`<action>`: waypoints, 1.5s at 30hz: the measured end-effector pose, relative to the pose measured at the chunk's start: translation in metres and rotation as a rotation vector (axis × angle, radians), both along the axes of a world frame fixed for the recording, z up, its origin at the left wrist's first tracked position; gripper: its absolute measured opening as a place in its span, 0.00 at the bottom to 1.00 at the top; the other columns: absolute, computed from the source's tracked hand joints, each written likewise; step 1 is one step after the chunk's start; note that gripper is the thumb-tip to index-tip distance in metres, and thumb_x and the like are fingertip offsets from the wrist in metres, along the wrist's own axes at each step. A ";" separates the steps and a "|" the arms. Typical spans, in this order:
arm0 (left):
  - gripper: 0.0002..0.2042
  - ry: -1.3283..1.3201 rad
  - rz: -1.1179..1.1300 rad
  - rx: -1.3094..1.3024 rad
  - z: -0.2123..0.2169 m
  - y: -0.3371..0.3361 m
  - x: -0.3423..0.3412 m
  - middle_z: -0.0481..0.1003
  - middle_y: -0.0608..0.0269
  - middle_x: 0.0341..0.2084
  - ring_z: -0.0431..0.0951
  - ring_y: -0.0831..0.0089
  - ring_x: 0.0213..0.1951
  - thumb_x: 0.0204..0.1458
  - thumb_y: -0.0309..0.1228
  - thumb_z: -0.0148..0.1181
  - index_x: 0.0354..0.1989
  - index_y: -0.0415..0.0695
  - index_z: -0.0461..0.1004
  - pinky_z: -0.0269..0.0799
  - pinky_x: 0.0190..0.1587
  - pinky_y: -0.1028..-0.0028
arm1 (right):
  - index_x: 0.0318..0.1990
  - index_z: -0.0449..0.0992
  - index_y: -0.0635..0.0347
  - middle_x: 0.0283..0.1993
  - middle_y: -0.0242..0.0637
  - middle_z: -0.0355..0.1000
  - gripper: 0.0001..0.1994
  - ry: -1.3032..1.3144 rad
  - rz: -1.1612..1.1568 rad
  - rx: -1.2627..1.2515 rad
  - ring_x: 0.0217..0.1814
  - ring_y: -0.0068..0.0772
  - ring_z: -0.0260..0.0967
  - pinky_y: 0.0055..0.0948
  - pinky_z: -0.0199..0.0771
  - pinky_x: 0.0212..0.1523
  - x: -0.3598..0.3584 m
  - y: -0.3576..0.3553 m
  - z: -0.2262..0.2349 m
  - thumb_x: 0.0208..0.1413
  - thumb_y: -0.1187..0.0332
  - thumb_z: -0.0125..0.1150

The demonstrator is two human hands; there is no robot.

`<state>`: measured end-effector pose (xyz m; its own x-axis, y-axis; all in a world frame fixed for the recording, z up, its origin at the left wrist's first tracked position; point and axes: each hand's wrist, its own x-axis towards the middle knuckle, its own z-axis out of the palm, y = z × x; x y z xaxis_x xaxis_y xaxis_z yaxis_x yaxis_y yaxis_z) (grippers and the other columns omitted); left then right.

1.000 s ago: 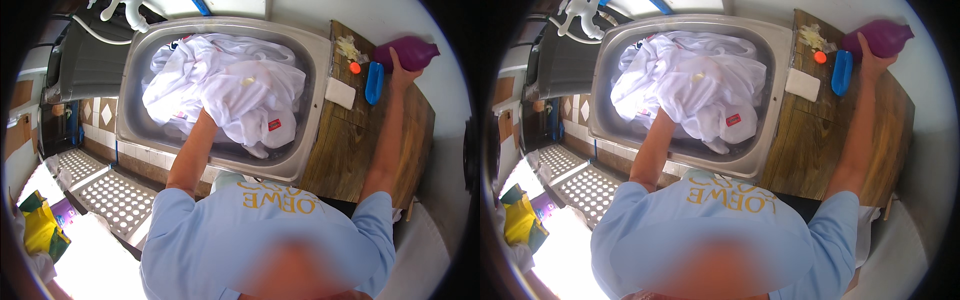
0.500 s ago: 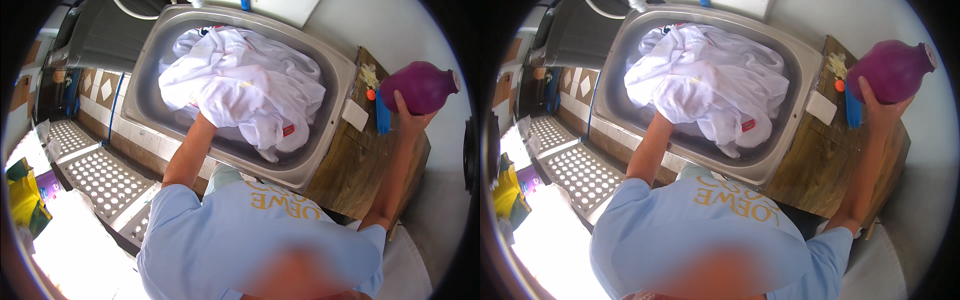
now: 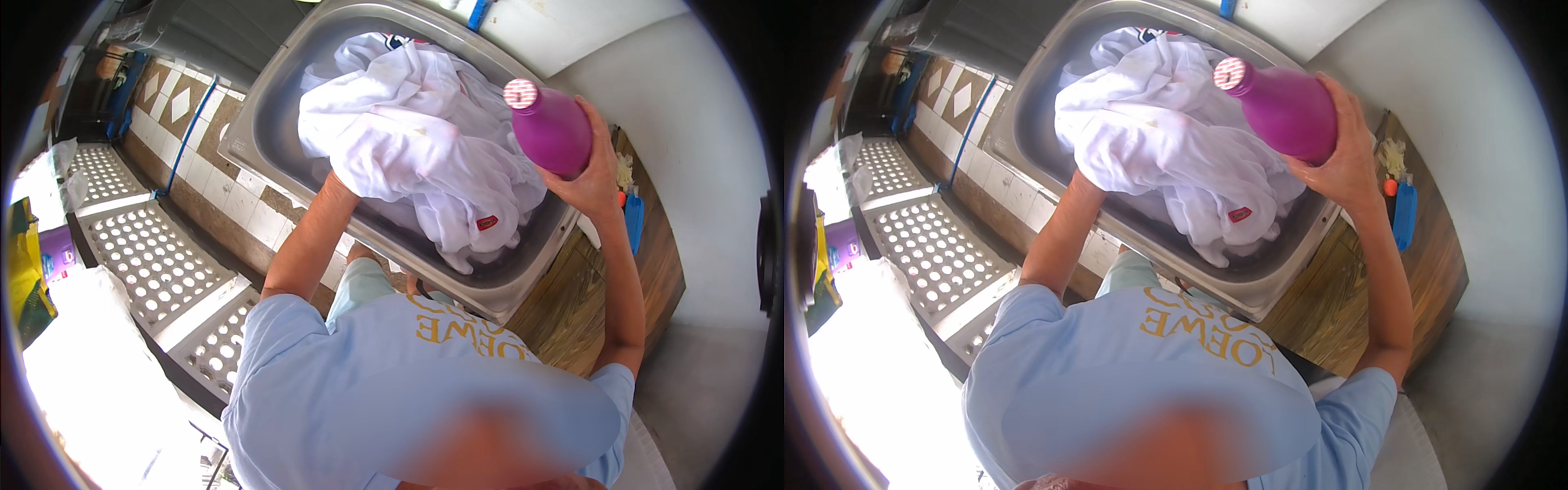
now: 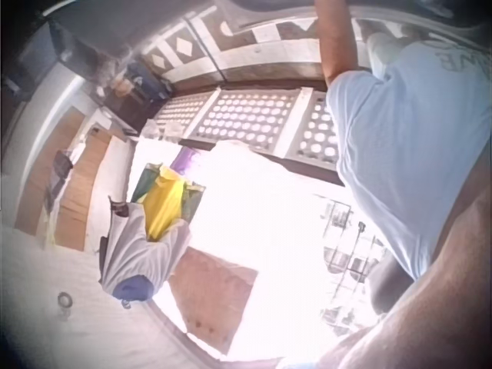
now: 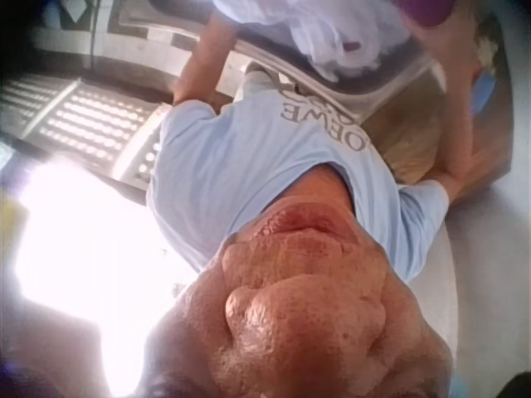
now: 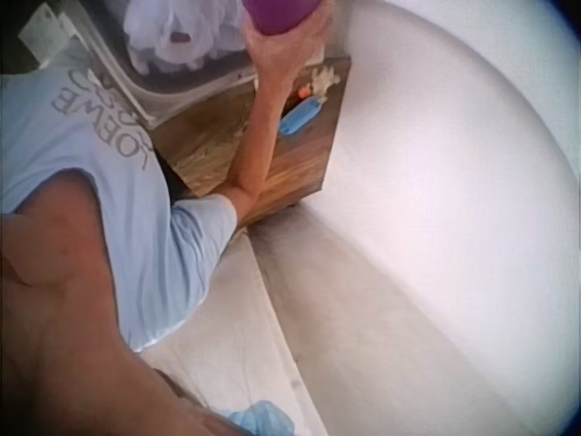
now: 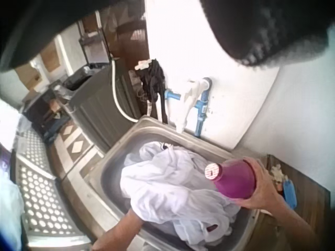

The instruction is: The person pours liquid from a bottle onto white clothing in a sink, scrubs the fabric by hand, and uses a brush to treat a spot on a shirt.

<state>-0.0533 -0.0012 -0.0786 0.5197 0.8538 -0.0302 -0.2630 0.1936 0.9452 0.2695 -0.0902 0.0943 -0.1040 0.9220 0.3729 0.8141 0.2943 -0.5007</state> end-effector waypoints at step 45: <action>0.20 -0.813 -0.261 -0.391 -0.004 -0.002 0.007 0.61 0.54 0.61 0.63 0.63 0.61 0.63 0.31 0.42 0.64 0.42 0.57 0.58 0.65 0.66 | 0.63 0.58 0.56 0.56 0.48 0.65 0.45 -0.207 0.012 -0.320 0.57 0.51 0.65 0.44 0.66 0.57 -0.042 0.010 0.011 0.30 0.70 0.70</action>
